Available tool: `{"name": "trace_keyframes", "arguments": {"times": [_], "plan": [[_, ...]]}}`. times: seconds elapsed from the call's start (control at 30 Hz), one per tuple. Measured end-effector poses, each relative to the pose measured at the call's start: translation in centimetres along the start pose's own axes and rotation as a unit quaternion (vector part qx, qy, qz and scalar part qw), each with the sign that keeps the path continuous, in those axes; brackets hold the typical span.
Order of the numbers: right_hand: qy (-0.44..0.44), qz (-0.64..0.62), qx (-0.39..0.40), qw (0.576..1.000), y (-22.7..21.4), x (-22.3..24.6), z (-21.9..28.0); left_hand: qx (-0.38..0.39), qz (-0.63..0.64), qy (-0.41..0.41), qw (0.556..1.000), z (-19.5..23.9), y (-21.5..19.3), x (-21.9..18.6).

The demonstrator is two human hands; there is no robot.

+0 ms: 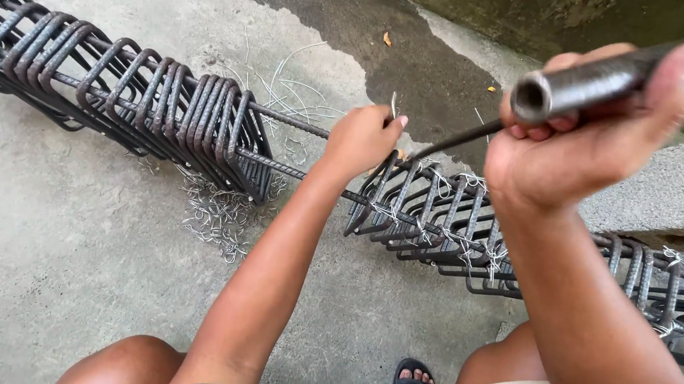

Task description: Tying rebar stirrups to longitudinal bars using wire and a manual twisting tool

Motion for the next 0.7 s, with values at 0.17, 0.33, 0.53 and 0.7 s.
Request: {"name": "trace_keyframes", "arguments": {"times": [0.17, 0.33, 0.53, 0.7], "plan": [[0.060, -0.037, 0.014, 0.997, 0.0, 0.0, -0.4, -0.031, 0.045, 0.015, 0.998, -0.2, -0.3, 1.6], [0.053, 0.009, 0.027, 0.998, 0.4, -0.4, 0.0, -0.035, 0.072, 0.014, 0.997, 0.2, -0.8, 1.0], [0.085, -0.038, 0.118, 0.989, 2.2, -2.9, 0.7, -0.034, 0.031, 0.007, 0.999, 1.0, -2.2, -0.5], [0.107, -0.038, 0.194, 0.974, 3.7, -4.4, 1.7, -0.058, 0.043, 0.025, 0.997, 1.2, -2.7, -0.7]]}}
Point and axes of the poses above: each hand's wrist, its own z-axis away from the middle knuckle, its own y-axis out of the palm, x = y × z, the point moved 10 cm from there along -z, towards the middle knuckle, and after that the axes turned 14 degrees about y, right-handed, at the moved point
